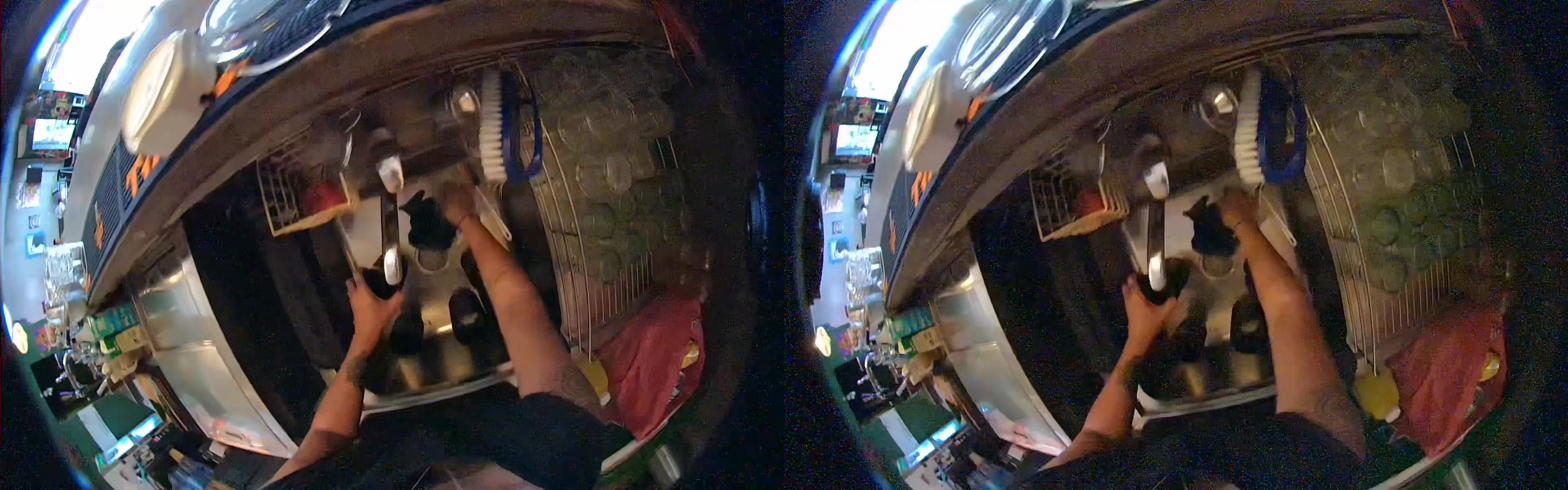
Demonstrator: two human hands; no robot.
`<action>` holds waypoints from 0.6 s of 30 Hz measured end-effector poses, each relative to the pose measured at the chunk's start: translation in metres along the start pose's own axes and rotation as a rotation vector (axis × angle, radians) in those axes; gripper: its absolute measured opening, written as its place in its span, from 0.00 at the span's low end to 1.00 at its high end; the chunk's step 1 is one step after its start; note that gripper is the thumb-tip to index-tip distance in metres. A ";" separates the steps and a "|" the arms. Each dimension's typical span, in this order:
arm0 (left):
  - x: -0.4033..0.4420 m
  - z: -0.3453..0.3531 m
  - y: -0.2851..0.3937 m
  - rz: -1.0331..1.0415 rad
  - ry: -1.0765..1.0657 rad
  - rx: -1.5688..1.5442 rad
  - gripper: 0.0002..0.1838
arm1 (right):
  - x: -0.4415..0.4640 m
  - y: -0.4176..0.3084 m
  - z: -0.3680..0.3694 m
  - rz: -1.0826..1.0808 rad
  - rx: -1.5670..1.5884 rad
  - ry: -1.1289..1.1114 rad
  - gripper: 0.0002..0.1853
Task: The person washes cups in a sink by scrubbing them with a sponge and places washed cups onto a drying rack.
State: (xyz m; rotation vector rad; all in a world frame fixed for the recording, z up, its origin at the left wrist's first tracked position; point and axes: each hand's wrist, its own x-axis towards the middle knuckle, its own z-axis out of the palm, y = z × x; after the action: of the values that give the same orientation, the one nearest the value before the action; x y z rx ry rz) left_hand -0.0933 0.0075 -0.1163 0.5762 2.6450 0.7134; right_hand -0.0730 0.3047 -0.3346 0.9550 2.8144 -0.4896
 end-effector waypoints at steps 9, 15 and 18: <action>-0.055 -0.038 0.017 -0.838 -0.364 -1.365 0.30 | -0.192 -0.110 -0.147 0.088 1.253 0.111 0.21; -0.079 -0.044 0.057 -0.607 -0.618 -1.376 0.21 | -0.254 -0.146 -0.190 0.086 1.056 0.345 0.20; -0.082 -0.074 0.074 -0.622 -0.582 -1.479 0.18 | -0.278 -0.159 -0.203 -0.021 0.922 0.387 0.19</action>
State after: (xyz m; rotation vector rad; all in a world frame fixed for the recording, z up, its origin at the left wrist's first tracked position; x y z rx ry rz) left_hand -0.0315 -0.0013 0.0014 -0.3994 1.0885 1.5941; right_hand 0.0461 0.0972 -0.0402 1.2394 2.8882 -1.8812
